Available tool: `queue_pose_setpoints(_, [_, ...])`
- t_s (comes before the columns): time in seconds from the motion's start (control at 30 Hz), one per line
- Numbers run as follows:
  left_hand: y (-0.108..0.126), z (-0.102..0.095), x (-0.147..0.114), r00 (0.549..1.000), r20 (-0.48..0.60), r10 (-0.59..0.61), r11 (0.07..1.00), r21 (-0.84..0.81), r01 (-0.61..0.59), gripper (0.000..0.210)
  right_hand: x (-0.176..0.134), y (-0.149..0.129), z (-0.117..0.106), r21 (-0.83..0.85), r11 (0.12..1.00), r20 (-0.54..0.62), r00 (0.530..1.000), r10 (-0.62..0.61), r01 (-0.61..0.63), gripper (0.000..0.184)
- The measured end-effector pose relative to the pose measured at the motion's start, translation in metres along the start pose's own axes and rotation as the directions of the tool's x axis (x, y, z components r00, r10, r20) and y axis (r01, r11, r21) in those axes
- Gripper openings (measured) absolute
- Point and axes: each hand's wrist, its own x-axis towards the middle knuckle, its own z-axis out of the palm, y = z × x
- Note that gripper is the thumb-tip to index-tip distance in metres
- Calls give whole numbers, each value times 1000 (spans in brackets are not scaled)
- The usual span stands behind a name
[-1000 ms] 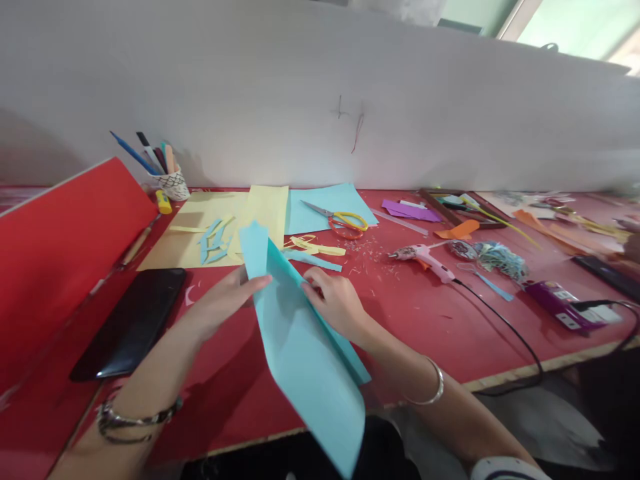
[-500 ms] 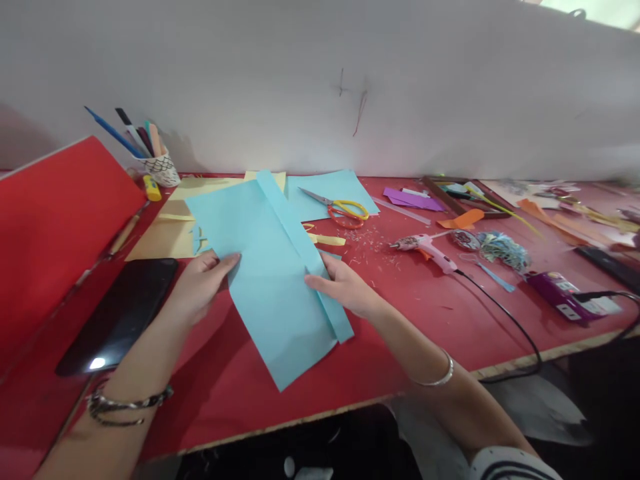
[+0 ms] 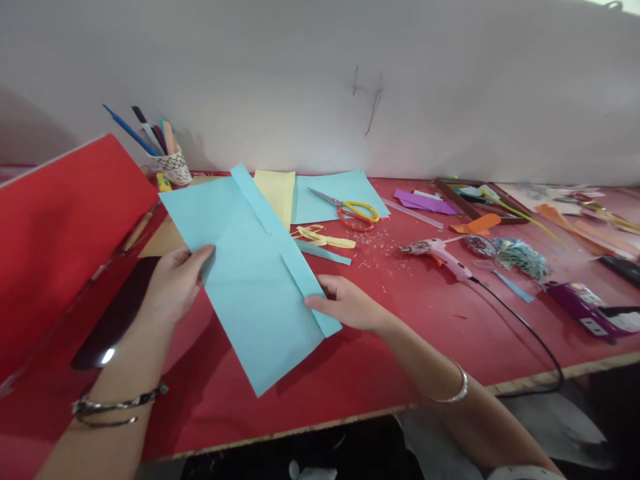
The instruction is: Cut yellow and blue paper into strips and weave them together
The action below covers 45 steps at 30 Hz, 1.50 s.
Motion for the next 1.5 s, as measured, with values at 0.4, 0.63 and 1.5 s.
queue_pose_setpoints(0.4, [6, 21, -36, 903, 429, -32, 953, 285, -101, 39, 4, 8, 6, -660, 742, -519, 644, -561, 115, 28])
queue_pose_setpoints(0.63, [5, 25, -46, 838, 528, -139, 988, 134, 79, 36, 8, 10, -4, -449, 890, -624, 683, -379, 83, 28])
queue_pose_setpoints(1.5, [37, 70, -24, 614, 689, 385, 479, 419, -771, 30, 5, 5, -2, -81, 920, -431, 819, -379, 383, 13])
